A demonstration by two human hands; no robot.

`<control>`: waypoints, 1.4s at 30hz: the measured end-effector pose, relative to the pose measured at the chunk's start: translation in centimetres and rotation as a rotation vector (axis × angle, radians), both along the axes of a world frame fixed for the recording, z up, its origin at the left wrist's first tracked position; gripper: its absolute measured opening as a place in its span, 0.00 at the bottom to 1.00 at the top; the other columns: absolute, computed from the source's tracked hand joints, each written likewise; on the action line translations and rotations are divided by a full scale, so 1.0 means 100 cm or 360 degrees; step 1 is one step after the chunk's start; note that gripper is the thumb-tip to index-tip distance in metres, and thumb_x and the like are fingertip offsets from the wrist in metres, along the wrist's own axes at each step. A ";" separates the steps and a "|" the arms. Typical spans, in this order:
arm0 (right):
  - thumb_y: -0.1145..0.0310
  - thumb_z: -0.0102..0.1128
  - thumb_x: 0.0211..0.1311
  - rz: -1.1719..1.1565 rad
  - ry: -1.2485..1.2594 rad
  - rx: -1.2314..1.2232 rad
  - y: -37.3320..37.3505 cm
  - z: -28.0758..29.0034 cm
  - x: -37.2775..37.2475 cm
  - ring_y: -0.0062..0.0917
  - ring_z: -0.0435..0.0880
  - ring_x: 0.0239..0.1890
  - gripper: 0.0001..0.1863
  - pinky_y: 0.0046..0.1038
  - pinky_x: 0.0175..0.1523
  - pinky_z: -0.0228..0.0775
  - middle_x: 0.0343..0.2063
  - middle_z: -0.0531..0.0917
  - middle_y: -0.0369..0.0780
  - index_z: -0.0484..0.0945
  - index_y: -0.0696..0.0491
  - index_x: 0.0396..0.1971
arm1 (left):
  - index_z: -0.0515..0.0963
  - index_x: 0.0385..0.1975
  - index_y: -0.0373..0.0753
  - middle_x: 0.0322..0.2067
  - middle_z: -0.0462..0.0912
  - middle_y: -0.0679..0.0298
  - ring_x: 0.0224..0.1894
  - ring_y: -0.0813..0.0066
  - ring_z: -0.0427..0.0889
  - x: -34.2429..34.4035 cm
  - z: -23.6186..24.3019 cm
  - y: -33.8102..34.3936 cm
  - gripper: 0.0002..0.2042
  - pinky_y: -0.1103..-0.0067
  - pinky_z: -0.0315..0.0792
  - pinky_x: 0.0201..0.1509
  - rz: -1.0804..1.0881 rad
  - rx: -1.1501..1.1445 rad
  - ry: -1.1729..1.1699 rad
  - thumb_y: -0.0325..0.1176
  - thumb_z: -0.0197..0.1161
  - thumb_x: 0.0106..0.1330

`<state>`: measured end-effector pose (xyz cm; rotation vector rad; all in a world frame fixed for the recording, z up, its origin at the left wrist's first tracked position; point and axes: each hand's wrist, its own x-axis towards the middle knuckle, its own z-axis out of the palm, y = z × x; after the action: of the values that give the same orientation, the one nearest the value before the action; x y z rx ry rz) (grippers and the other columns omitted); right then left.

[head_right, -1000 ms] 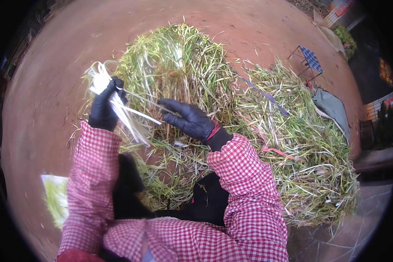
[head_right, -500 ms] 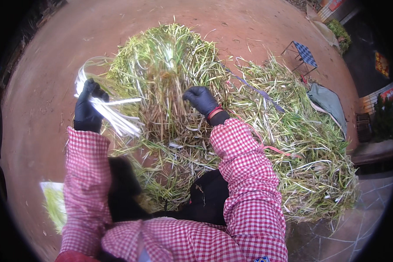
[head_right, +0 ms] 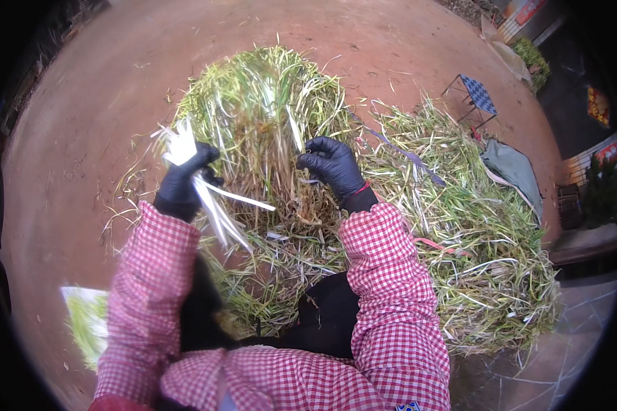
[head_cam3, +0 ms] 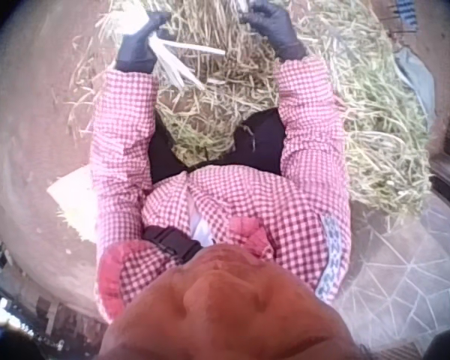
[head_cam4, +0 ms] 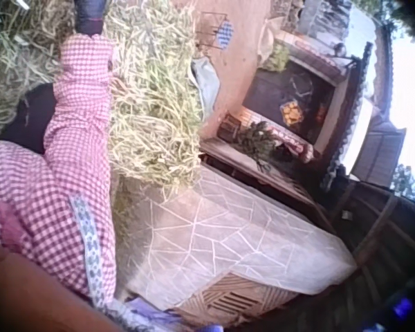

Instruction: The person sits on the ground and repeatedly pulls apart long, fibrous plant stalks by hand. They separate the stalks into thinner strands and place the processed material into a growing pile in front of them.

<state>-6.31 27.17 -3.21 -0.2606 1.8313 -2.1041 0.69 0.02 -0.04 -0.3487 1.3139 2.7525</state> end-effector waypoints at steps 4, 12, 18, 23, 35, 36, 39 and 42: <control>0.76 0.61 0.51 0.0384 -0.0002 -0.0054 -0.028 0.019 0.043 0.15 0.78 0.22 0.09 0.15 0.21 0.70 0.24 0.81 0.38 0.74 0.55 0.33 | 0.72 0.30 0.35 0.26 0.77 0.62 0.23 0.78 0.75 0.004 -0.010 0.032 0.13 0.82 0.74 0.25 -0.0359 -0.0142 0.0135 0.28 0.67 0.47; 0.73 0.61 0.51 -0.0031 0.0372 0.0266 -0.016 0.001 0.057 0.18 0.76 0.20 0.04 0.20 0.25 0.70 0.20 0.78 0.36 0.77 0.56 0.26 | 0.70 0.27 0.38 0.20 0.72 0.68 0.20 0.79 0.72 0.009 -0.009 0.043 0.11 0.80 0.76 0.23 -0.0113 -0.0157 0.0142 0.28 0.66 0.47; 0.68 0.57 0.50 -0.0152 0.0532 0.2364 0.076 -0.016 0.013 0.32 0.78 0.29 0.09 0.30 0.35 0.69 0.28 0.78 0.44 0.79 0.54 0.31 | 0.70 0.27 0.39 0.21 0.72 0.68 0.21 0.77 0.73 0.001 0.006 0.020 0.11 0.79 0.75 0.25 0.0128 -0.0205 0.0132 0.29 0.66 0.47; 0.69 0.58 0.51 0.0153 0.0802 0.1171 0.031 0.011 0.029 0.26 0.78 0.34 0.14 0.25 0.40 0.71 0.36 0.78 0.42 0.78 0.54 0.39 | 0.70 0.30 0.34 0.21 0.73 0.65 0.18 0.78 0.73 0.007 0.000 0.045 0.13 0.80 0.76 0.23 -0.0082 -0.0306 0.0123 0.28 0.66 0.46; 0.70 0.56 0.56 -0.0440 0.0208 -0.0330 0.029 0.047 0.025 0.16 0.76 0.23 0.09 0.17 0.27 0.67 0.25 0.80 0.35 0.77 0.58 0.34 | 0.73 0.35 0.32 0.31 0.80 0.57 0.22 0.75 0.78 0.010 -0.017 0.023 0.10 0.83 0.76 0.23 -0.0188 -0.0672 0.0033 0.20 0.60 0.51; 0.70 0.56 0.56 -0.0604 0.0162 -0.0265 0.029 0.048 0.024 0.18 0.78 0.27 0.09 0.19 0.30 0.70 0.27 0.81 0.36 0.77 0.57 0.34 | 0.73 0.37 0.32 0.32 0.80 0.57 0.23 0.75 0.79 0.011 -0.017 0.021 0.12 0.83 0.76 0.24 -0.0213 -0.0685 0.0016 0.20 0.59 0.51; 0.72 0.57 0.55 -0.0365 0.0228 -0.0324 -0.004 0.041 0.029 0.22 0.80 0.34 0.07 0.24 0.42 0.72 0.32 0.81 0.38 0.77 0.56 0.33 | 0.70 0.45 0.33 0.40 0.77 0.56 0.25 0.74 0.80 0.014 -0.015 0.028 0.18 0.82 0.77 0.27 -0.0303 -0.0510 0.0068 0.22 0.61 0.52; 0.72 0.56 0.56 0.0018 0.0768 -0.0010 -0.059 0.025 0.035 0.18 0.77 0.34 0.06 0.22 0.42 0.68 0.35 0.77 0.37 0.76 0.56 0.34 | 0.65 0.50 0.34 0.41 0.76 0.58 0.35 0.71 0.78 0.015 -0.015 0.054 0.25 0.80 0.77 0.35 -0.0426 -0.0190 0.0165 0.26 0.64 0.52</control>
<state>-2.80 21.31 -0.72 -0.8404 2.0645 -2.1730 2.19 5.43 -1.55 -0.0324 1.4349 2.5072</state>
